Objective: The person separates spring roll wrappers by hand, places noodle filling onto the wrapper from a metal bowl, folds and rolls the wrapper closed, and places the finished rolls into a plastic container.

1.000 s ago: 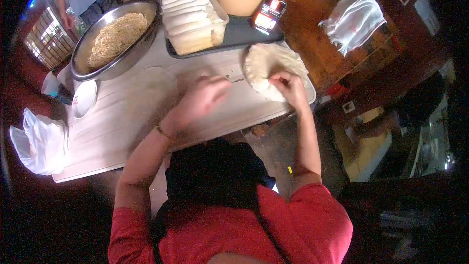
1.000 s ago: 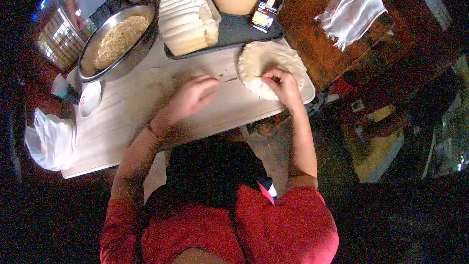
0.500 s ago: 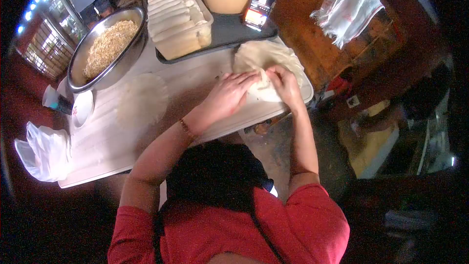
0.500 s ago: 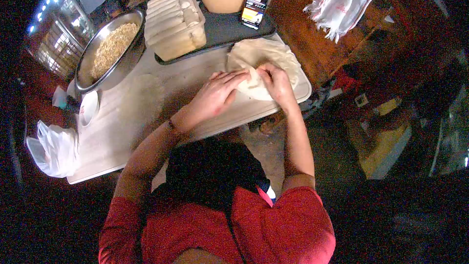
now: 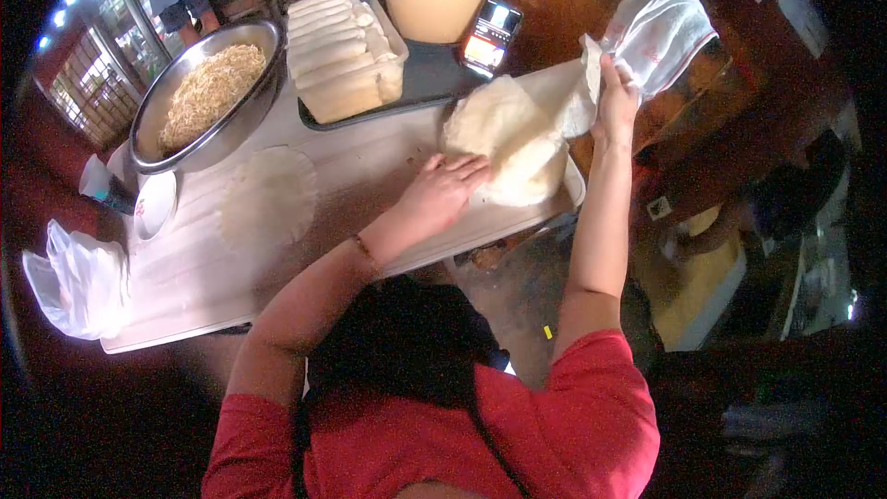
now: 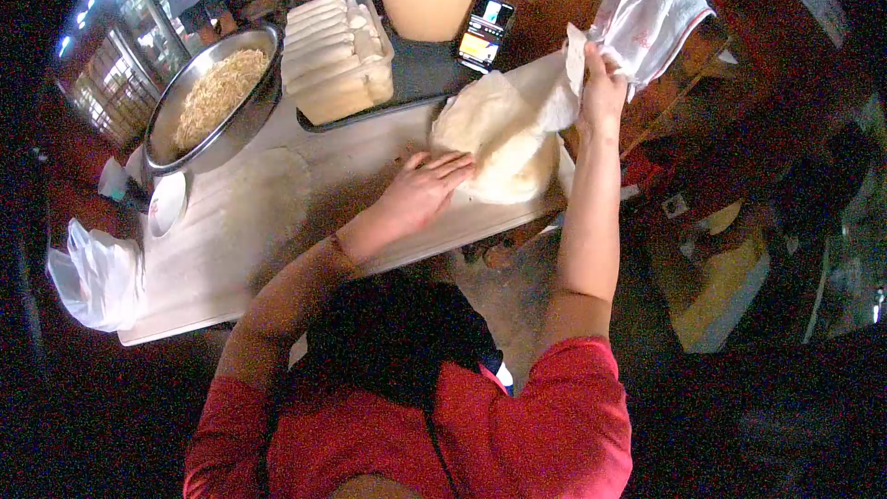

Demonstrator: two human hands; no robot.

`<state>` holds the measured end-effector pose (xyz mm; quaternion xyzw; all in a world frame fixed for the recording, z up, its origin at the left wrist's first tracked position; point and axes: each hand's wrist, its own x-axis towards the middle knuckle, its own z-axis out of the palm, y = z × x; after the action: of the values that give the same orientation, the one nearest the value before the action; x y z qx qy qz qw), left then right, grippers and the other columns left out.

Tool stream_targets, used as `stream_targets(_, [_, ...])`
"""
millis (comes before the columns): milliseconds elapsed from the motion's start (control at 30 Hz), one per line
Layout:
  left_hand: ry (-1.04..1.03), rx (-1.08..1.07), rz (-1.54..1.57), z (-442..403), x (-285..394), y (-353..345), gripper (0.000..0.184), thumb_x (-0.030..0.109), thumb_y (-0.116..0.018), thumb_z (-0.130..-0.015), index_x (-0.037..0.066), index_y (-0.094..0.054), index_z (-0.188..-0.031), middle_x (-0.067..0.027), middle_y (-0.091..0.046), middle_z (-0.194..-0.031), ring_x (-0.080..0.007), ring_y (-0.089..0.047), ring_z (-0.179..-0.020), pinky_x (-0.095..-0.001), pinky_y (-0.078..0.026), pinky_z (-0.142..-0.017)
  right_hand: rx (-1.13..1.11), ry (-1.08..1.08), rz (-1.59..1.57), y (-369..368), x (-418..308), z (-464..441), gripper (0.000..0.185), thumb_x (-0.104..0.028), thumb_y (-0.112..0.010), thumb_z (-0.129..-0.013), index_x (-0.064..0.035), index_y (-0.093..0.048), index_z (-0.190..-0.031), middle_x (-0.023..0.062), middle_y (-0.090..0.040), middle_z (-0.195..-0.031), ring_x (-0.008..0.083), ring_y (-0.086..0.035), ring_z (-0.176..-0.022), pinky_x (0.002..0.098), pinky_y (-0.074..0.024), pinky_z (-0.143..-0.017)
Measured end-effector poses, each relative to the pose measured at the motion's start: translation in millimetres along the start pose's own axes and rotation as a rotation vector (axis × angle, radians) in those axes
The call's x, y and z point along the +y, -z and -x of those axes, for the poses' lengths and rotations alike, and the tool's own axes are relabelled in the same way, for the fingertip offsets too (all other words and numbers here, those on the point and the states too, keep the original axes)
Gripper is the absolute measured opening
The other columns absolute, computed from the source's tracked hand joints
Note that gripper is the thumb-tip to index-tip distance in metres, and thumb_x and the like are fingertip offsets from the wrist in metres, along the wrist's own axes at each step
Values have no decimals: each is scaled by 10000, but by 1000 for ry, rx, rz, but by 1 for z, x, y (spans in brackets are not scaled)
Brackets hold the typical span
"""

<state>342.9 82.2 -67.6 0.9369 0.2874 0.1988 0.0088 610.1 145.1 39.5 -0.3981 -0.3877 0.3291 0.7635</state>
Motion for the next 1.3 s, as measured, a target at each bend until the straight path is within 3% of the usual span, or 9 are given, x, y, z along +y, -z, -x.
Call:
stream_targets(433, [39, -62, 30, 2, -3, -2, 500, 105, -499, -862, 66, -401, -1350, -77, -383, -1444, -213, -372, -1322, -522, -289, -1040, -142, 103, -101, -74, -60, -61, 191, -140, -542, -924, 17, -605, -1012, 62, -652, -828, 148, -618, -702, 276, -513, -629])
stream_targets(500, [45, -88, 48, 0, -4, 2, 535, 143, -508, -881, 57, -353, -1386, -108, -368, -1450, -236, -361, -1328, -524, -285, -1046, -439, 13, 26, -85, -62, -45, 173, -142, -539, -922, -9, -604, -1011, 46, -646, -824, 132, -612, -696, 271, -513, -633])
stream_targets(667, [225, 625, 572, -2, -29, 42, 966, 274, -715, -802, -36, -65, -1446, -279, -243, -1459, -296, -324, -1339, -417, -323, -1057, -1104, -398, 183, -113, -46, 32, 150, -158, -549, -923, -38, -585, -1006, 11, -635, -847, 60, -594, -719, 197, -496, -611])
stream_targets(733, [292, 585, 1047, 8, -41, 67, 1021, 219, -774, -752, -45, -67, -1439, -256, -312, -1431, -252, -367, -1301, -383, -362, -1025, -1190, -521, 175, -122, -27, 54, 180, -176, -578, -914, -27, -584, -1015, 16, -639, -863, 70, -602, -737, 207, -512, -652])
stream_targets(800, [259, 459, 1149, 25, -56, 88, 699, 181, -734, -789, -54, -356, -1329, -114, -608, -1111, -165, -562, -1020, -302, -445, -900, -1143, -560, 223, -138, -9, 71, 245, -237, -576, -919, -26, -588, -1043, 36, -648, -909, 93, -618, -777, 223, -521, -655])
stream_targets(967, [742, 193, 912, 113, -84, 93, 345, 276, -618, -889, -28, -626, -1052, -35, -645, -926, -84, -559, -852, -227, -458, -751, -1175, -1070, 132, -140, 106, 87, 561, -551, -496, -899, -39, -586, -1107, 47, -665, -979, 133, -640, -827, 310, -533, -697])
stream_targets(1067, [815, 484, 1077, 170, -84, 78, 359, 335, -597, -901, -9, -653, -985, 9, -624, -843, -64, -537, -759, -215, -447, -665, -1316, -726, 448, -149, 88, 141, 345, -331, -636, -874, -65, -597, -1091, 1, -656, -915, 104, -614, -832, 234, -481, -739])
stream_targets(1200, [996, 527, 921, 198, -43, 146, 382, 367, -603, -895, 2, -657, -992, 18, -609, -847, -63, -526, -743, -225, -444, -652, -1669, -749, 245, -171, 121, 145, 294, -191, -681, -833, -58, -599, -1083, -13, -639, -903, 85, -593, -824, 220, -467, -744])
stream_targets(1300, [1289, 191, 767, 217, -53, 177, 399, 360, -603, -897, 1, -639, -1067, -8, -636, -904, -77, -544, -802, -229, -442, -696, -1434, -822, 48, -197, 104, 155, 332, -188, -699, -815, -32, -594, -1090, -1, -634, -913, 91, -586, -814, 231, -470, -743])
